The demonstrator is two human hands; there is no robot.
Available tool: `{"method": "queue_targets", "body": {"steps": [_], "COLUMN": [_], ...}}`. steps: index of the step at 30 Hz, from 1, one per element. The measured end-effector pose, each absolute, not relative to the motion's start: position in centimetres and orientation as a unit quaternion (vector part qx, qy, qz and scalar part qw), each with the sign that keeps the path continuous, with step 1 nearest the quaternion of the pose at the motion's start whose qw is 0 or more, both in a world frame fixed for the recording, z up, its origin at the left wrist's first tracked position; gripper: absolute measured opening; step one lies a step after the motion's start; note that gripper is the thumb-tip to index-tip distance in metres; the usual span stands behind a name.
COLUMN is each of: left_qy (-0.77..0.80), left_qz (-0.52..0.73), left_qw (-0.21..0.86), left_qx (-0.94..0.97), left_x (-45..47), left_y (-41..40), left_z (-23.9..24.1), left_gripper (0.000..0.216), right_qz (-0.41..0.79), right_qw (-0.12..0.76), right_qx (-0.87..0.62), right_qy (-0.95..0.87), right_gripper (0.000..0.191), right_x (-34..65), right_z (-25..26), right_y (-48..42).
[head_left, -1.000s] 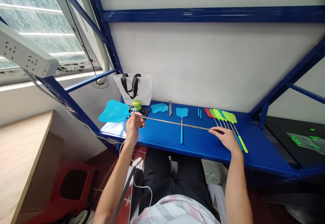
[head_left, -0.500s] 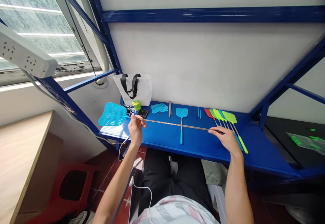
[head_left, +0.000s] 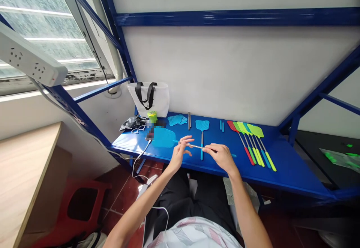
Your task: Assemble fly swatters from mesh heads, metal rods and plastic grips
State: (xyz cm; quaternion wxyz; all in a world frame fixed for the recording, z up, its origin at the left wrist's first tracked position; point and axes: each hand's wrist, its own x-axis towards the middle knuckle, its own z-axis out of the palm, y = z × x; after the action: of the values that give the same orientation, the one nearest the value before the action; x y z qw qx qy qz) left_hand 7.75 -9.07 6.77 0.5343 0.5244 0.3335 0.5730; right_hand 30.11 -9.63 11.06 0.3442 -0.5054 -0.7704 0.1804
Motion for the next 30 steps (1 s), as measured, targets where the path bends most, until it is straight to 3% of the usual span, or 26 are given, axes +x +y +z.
{"method": "queue_targets", "body": {"steps": [9, 16, 21, 30], "left_qy": [0.296, 0.326, 0.314, 0.333], "left_qz": [0.508, 0.489, 0.487, 0.501], "left_qw": [0.603, 0.582, 0.577, 0.562], "left_qx": [0.539, 0.561, 0.575, 0.567], "left_x": [8.6, 7.0, 6.2, 6.7], "left_y": [-9.3, -8.5, -8.2, -9.0], "left_z": [5.9, 6.5, 7.5, 7.8], "left_gripper": [0.072, 0.074, 0.065, 0.07], "right_qz": [0.167, 0.245, 0.249, 0.263], "right_qw": [0.32, 0.371, 0.371, 0.366], "right_qx": [-0.487, -0.469, -0.491, -0.48], "right_qy": [-0.795, -0.763, -0.748, -0.753], "right_gripper": [0.036, 0.034, 0.031, 0.031], "right_x": [26.4, 26.8, 27.7, 26.0], "right_z": [10.1, 10.6, 11.3, 10.6], "right_y": [-10.8, -10.4, -10.7, -10.9]}}
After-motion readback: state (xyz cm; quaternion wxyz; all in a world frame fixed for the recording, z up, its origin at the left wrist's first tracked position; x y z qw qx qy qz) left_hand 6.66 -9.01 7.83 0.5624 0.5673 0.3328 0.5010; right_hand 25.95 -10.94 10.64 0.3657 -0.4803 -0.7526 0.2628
